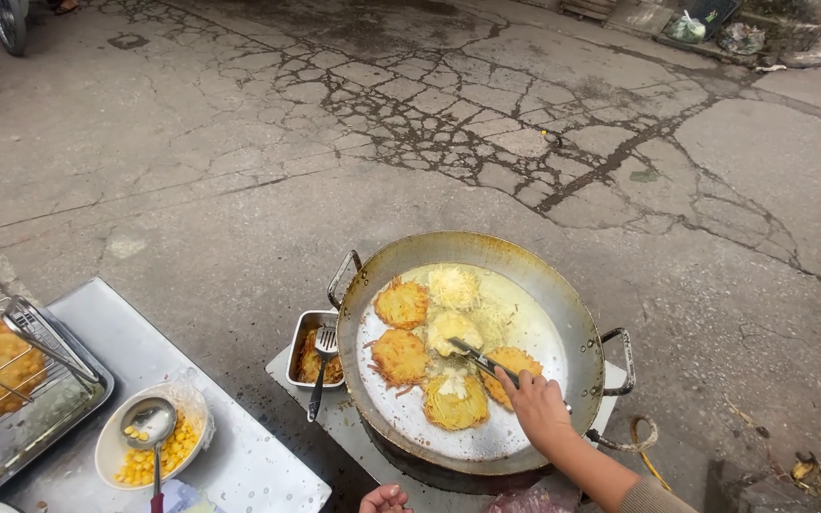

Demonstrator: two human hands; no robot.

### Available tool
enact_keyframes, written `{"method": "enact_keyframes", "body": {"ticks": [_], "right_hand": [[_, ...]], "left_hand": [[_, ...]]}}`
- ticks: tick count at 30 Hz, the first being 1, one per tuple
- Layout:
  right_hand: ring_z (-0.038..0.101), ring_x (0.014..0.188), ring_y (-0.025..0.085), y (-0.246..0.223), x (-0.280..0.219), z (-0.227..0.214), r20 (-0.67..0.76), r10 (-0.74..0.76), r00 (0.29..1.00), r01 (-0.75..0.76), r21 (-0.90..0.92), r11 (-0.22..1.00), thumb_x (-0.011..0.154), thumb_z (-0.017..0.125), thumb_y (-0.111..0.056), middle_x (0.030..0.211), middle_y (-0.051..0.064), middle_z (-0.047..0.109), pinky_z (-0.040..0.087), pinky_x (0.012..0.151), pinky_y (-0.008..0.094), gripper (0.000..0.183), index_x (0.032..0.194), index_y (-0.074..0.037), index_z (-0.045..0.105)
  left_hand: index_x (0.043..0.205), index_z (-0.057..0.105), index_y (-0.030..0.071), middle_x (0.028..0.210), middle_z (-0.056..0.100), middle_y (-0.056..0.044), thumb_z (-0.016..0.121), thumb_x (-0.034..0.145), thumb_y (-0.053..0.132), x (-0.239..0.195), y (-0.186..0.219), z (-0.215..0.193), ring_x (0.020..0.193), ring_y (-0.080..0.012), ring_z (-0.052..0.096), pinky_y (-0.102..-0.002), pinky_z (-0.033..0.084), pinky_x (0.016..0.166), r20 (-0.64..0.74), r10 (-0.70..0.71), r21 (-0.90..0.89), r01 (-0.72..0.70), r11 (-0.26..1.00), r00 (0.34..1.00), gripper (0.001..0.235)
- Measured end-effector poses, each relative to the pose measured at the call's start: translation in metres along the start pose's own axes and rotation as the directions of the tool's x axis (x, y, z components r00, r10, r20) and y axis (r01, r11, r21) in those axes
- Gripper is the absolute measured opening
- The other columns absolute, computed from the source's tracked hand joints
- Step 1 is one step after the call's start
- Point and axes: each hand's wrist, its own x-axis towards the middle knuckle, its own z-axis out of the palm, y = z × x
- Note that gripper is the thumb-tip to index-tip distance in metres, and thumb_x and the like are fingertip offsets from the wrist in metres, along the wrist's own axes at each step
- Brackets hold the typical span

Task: Frying and flipping corn fritters in a large pan and preparing batter at a street food stall.

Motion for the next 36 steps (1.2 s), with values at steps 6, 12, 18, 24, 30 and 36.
{"method": "enact_keyframes", "body": {"ticks": [6, 12, 18, 24, 30, 36], "right_hand": [[0.051, 0.082, 0.016, 0.017, -0.006, -0.008, -0.011, -0.013, 1.000, 0.012, -0.046, 0.999, 0.100, 0.052, -0.006, 0.125, 0.015, 0.051, 0.045, 0.067, 0.029, 0.090, 0.165, -0.021, -0.008], [0.056, 0.087, 0.018, 0.028, -0.010, -0.013, -0.024, -0.032, 0.999, 0.031, -0.027, 0.999, 0.099, 0.051, 0.000, 0.133, 0.018, 0.050, 0.049, 0.071, 0.031, 0.091, 0.165, -0.020, -0.009], [0.058, 0.091, 0.020, 0.035, -0.014, -0.019, -0.009, -0.031, 0.999, 0.031, -0.003, 1.000, 0.099, 0.050, 0.000, 0.131, 0.018, 0.050, 0.051, 0.074, 0.032, 0.091, 0.165, -0.021, -0.010], [0.057, 0.086, 0.016, 0.048, -0.015, -0.025, -0.016, -0.032, 0.999, 0.032, 0.024, 0.999, 0.099, 0.054, 0.002, 0.125, 0.013, 0.053, 0.053, 0.070, 0.026, 0.093, 0.165, -0.025, -0.006], [0.051, 0.072, 0.010, 0.064, -0.021, -0.041, 0.015, -0.010, 1.000, 0.010, -0.017, 1.000, 0.100, 0.051, 0.005, 0.113, 0.008, 0.056, 0.046, 0.055, 0.021, 0.091, 0.166, -0.028, -0.003], [0.050, 0.051, -0.002, 0.118, -0.068, -0.125, 0.276, 0.138, 0.951, -0.291, 0.650, 0.702, 0.087, 0.047, 0.005, 0.157, 0.006, 0.044, 0.036, 0.038, 0.012, 0.090, 0.148, -0.062, 0.039]], "left_hand": [[0.126, 0.066, -0.012, 0.113, 0.073, -0.035, 0.071, 0.087, -0.016, 0.001, 0.003, 0.001, 0.096, -0.0476, 0.073, -0.056, 0.060, 0.095, 0.019, -0.005, 0.094, 0.003, 0.996, 1.000, 0.040], [0.123, 0.067, -0.010, 0.108, 0.074, -0.033, 0.069, 0.090, -0.014, -0.010, 0.004, 0.008, 0.086, -0.0461, 0.073, -0.052, 0.061, 0.089, -0.037, 0.056, 0.136, -0.050, 0.989, 0.998, 0.034], [0.126, 0.066, -0.009, 0.114, 0.075, -0.033, 0.069, 0.090, -0.013, 0.001, 0.003, 0.003, 0.091, -0.0468, 0.074, -0.053, 0.062, 0.093, 0.025, 0.020, 0.142, -0.024, 0.990, 0.999, 0.037], [0.122, 0.067, -0.010, 0.108, 0.074, -0.031, 0.066, 0.091, -0.014, -0.013, 0.001, 0.017, 0.084, -0.0451, 0.073, -0.051, 0.061, 0.087, -0.023, 0.083, 0.136, -0.079, 0.988, 0.996, 0.031], [0.122, 0.067, -0.009, 0.110, 0.075, -0.032, 0.067, 0.091, -0.013, -0.003, 0.004, 0.013, 0.087, -0.0465, 0.074, -0.053, 0.061, 0.089, -0.028, 0.024, 0.133, -0.020, 0.991, 0.999, 0.031], [0.126, 0.063, -0.014, 0.111, 0.070, -0.037, 0.075, 0.081, -0.018, 0.013, 0.007, -0.004, 0.090, -0.0505, 0.071, -0.059, 0.059, 0.094, 0.065, -0.022, 0.019, 0.020, 1.000, 0.998, 0.047]]}}
